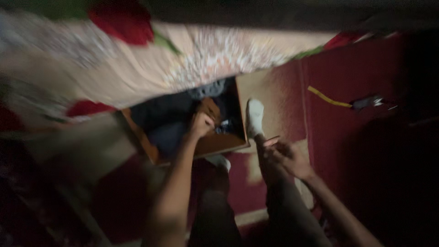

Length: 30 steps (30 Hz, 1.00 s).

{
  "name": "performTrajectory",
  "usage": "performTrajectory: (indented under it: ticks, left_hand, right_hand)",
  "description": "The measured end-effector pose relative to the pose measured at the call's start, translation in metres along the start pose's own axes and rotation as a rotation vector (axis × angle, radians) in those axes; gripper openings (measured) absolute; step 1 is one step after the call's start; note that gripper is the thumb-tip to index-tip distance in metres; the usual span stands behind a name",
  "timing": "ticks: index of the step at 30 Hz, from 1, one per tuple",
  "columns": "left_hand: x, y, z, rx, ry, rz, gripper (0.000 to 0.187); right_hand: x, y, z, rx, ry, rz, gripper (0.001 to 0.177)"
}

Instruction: The person opens a suitcase on a bed, then retrieves folded clothes from a drawer and places them into the suitcase. They fold and pack several shirts and pants one by one.

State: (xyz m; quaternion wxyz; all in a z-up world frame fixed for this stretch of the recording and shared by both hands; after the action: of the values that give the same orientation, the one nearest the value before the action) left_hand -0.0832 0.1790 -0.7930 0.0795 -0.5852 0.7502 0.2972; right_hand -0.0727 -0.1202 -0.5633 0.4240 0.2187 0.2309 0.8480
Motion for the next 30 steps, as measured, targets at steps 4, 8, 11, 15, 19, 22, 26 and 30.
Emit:
performTrajectory:
  ticks: [4, 8, 11, 15, 19, 22, 26, 30]
  left_hand:
    - [-0.086, 0.042, -0.186, -0.15, 0.354, 0.235, 0.012]
    - [-0.187, 0.074, -0.402, 0.057, 0.721, 0.245, 0.028]
    - [-0.26, 0.091, -0.53, 0.249, 0.872, 0.162, 0.042]
    - [-0.368, 0.101, -0.646, 0.382, 0.637, -0.188, 0.041]
    - [-0.429, 0.13, -0.76, 0.657, -0.082, -0.572, 0.021]
    - [-0.445, 0.135, -0.803, 0.648, 0.012, -0.615, 0.015]
    - [-0.474, 0.12, -0.828, 0.634, 0.313, -0.676, 0.01]
    - [-0.502, 0.097, -0.817, 0.582, 0.744, -0.785, 0.02]
  right_hand:
    - [0.015, 0.023, 0.096, -0.017, 0.269, -0.151, 0.022]
    - [0.044, 0.048, 0.236, -0.387, 0.665, -0.199, 0.061]
    - [0.048, 0.073, 0.324, -0.546, 0.769, -0.218, 0.049]
    - [0.001, 0.114, 0.411, -0.426, 0.504, -0.265, 0.03]
    - [-0.046, 0.158, 0.493, -0.569, 0.829, -0.487, 0.038]
    - [-0.08, 0.168, 0.531, -0.633, 0.978, -0.583, 0.029]
    - [-0.147, 0.168, 0.573, -0.714, 0.606, -0.533, 0.025]
    - [-0.193, 0.173, 0.614, -0.756, 0.541, -0.416, 0.027]
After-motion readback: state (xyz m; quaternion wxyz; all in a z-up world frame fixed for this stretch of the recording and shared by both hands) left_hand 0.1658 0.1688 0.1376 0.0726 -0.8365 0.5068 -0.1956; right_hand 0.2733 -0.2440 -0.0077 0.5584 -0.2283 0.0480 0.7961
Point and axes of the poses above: each hand's wrist, its own y-axis away from the middle knuckle, its own x-axis out of the palm, z = x × y, the point moved 8 cm from there along -y, towards the middle knuckle, and after that the axes turned 1 degree about -x, right-handed, at the moved point
